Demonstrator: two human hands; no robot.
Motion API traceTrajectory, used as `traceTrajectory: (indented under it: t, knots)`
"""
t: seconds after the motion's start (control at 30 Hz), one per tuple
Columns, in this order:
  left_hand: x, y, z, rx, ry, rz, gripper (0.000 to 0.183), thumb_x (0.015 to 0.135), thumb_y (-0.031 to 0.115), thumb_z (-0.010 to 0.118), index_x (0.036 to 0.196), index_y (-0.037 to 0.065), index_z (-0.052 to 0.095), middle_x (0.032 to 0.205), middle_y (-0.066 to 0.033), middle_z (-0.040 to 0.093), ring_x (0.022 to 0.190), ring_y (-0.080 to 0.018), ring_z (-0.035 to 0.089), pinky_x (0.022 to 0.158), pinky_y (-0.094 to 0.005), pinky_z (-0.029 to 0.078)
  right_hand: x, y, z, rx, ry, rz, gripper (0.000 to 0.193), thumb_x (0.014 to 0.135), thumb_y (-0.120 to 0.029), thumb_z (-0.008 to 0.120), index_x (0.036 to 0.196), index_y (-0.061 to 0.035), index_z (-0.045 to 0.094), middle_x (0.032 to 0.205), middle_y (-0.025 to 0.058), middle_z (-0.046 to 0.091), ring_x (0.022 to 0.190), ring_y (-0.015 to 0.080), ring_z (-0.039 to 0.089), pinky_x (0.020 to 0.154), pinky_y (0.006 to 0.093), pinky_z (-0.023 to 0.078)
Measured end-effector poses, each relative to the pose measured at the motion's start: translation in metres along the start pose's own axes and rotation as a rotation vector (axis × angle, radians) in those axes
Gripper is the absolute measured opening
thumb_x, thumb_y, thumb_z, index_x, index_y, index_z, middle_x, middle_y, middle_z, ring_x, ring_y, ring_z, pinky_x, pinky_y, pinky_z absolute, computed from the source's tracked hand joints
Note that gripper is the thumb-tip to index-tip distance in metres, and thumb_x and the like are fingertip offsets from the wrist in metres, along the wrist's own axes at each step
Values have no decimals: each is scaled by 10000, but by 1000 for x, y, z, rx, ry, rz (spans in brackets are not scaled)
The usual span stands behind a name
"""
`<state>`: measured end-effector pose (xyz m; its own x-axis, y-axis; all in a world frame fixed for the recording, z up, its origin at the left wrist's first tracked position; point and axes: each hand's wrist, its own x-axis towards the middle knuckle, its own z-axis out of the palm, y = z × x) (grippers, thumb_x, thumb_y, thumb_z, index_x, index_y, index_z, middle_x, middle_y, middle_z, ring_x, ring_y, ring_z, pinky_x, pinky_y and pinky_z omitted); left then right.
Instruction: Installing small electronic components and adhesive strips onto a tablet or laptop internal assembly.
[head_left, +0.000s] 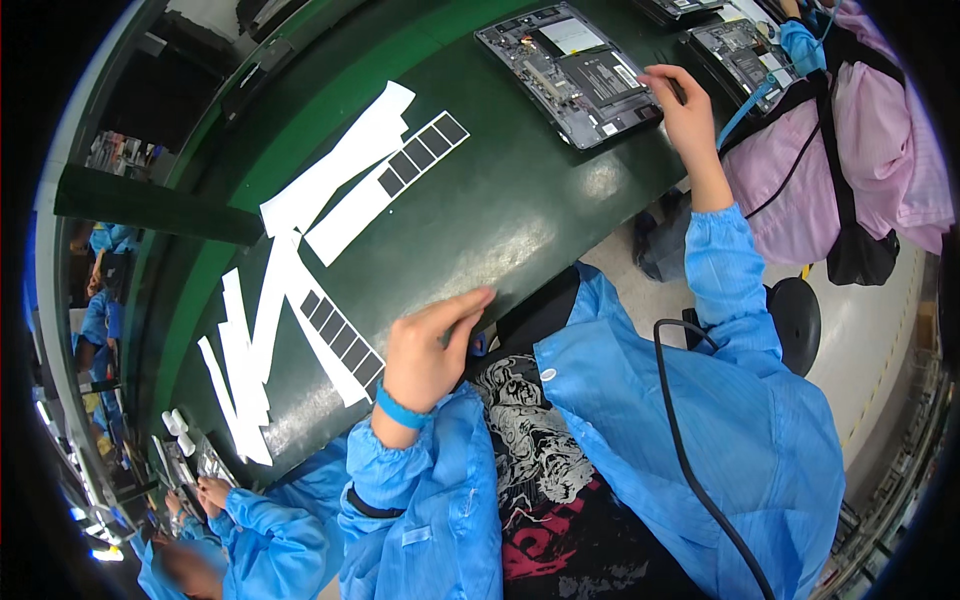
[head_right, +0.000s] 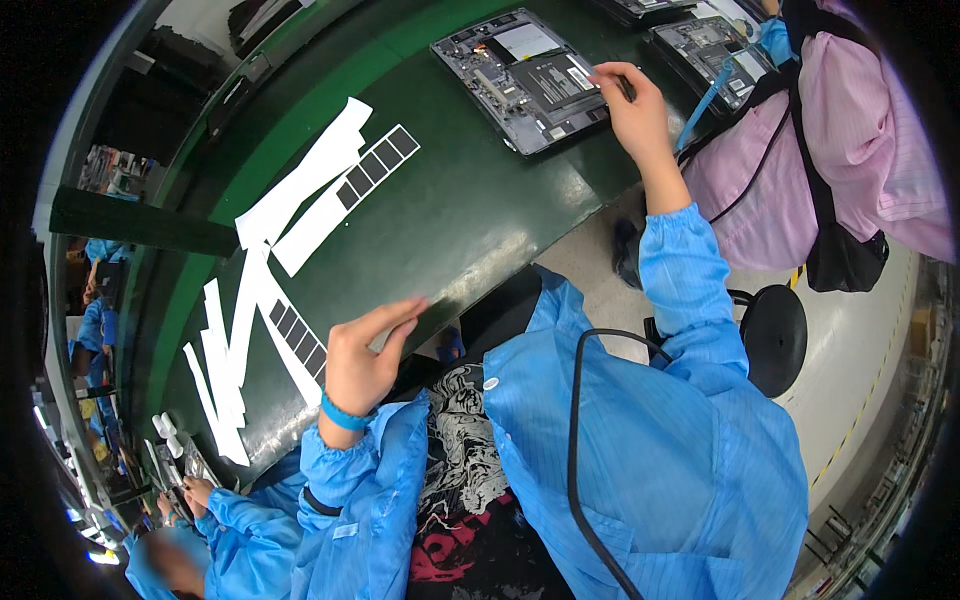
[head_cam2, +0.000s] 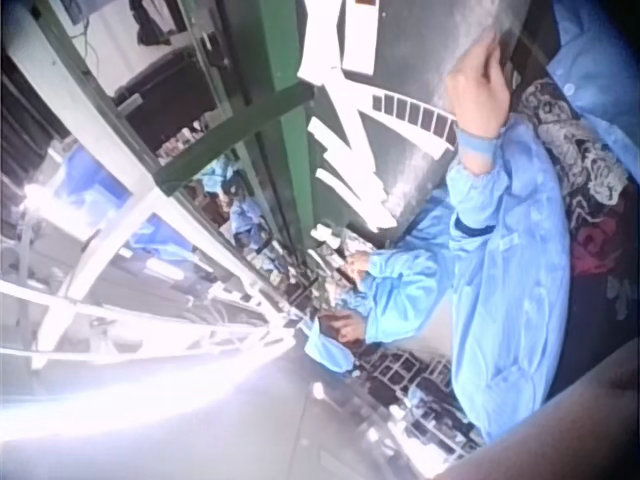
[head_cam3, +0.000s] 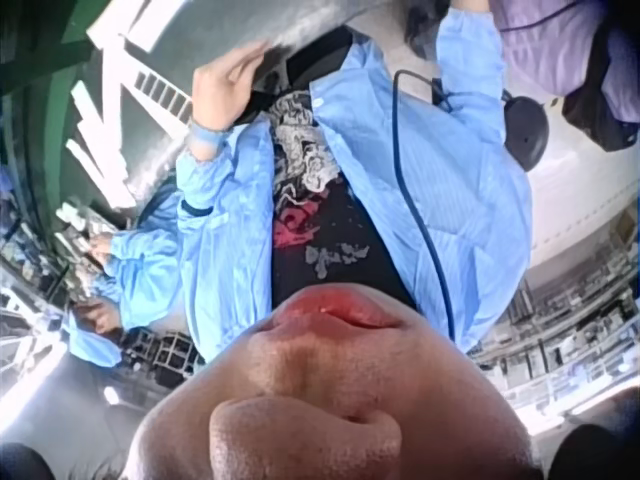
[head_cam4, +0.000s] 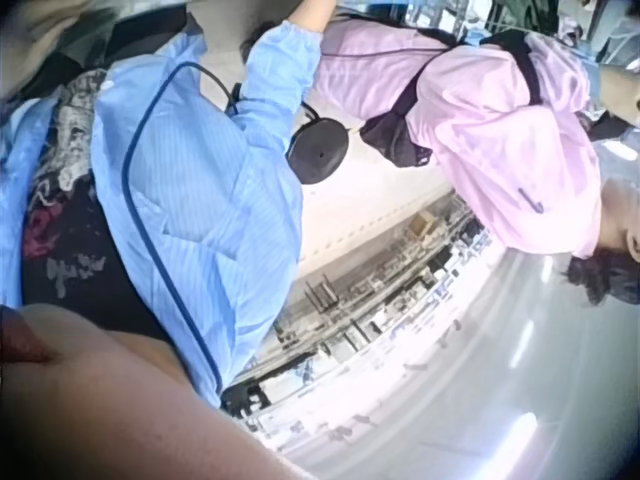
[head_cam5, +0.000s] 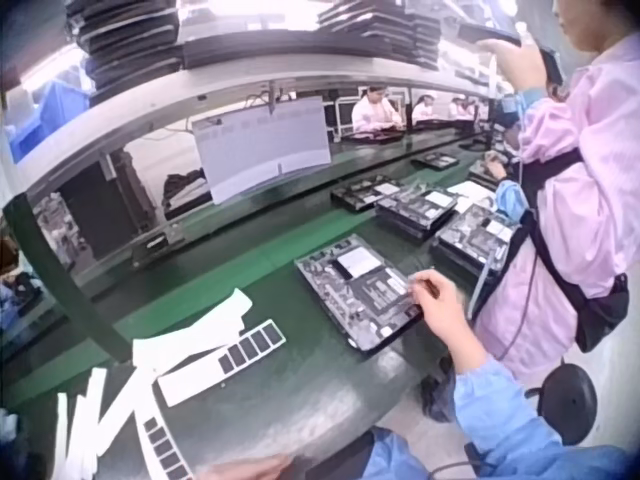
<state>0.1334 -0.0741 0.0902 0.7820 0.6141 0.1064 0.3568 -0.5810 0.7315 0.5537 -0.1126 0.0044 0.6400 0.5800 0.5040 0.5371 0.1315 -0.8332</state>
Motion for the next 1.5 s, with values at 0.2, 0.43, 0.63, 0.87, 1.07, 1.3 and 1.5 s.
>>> traceTrajectory:
  t: [0.2,0.43,0.63,0.87,1.07,1.3,1.5]
  knots:
    - [55,6,26,-408,-51,-612,256,936,178,618,792,-28,664,703,-78,673,655,-93,633,574,-223,477,28,21,2,-241,2,154,266,876,14,532,1133,2,598,1138,85,650,1091,166,592,948,269,433]
    - [155,1,135,-665,226,-322,581,878,76,618,1368,-70,343,1365,-232,459,1255,-296,486,1042,-360,393,27,42,5,33,-18,208,229,885,13,511,1078,-14,631,989,70,665,939,135,611,835,248,449]
    - [169,0,142,-932,298,-465,645,828,-4,592,1396,-103,303,1305,-202,514,1168,-263,521,995,-324,398,-26,4,19,7,58,230,171,899,9,522,1035,-8,623,906,66,649,849,115,587,771,244,447]
    - [47,-40,36,-615,498,-398,610,790,-6,611,1368,-32,419,1163,-195,586,1031,-233,586,917,-325,462,-181,-142,49,303,79,276,77,906,-30,587,970,12,594,1035,97,660,915,114,584,832,254,457]
    - [-7,-86,8,-590,498,-365,623,833,43,638,1395,-23,379,1300,-224,512,1170,-308,533,964,-330,439,-122,-97,67,-241,58,-75,273,892,-104,607,1149,-21,572,1142,118,633,1022,211,582,939,323,431]
    - [-57,-42,44,-914,509,-283,851,874,103,619,1467,-99,42,1481,-286,284,1361,-345,342,1108,-368,294,-132,-77,86,-125,-121,200,179,906,-4,514,1063,-5,601,979,82,640,928,148,588,857,274,448]
    - [-66,-96,-17,-532,514,-451,720,871,189,630,1420,-108,272,1425,-316,362,1333,-375,387,1099,-367,310,-170,-134,113,2,-237,259,204,913,-15,539,1108,14,591,961,65,644,894,108,581,815,241,453]
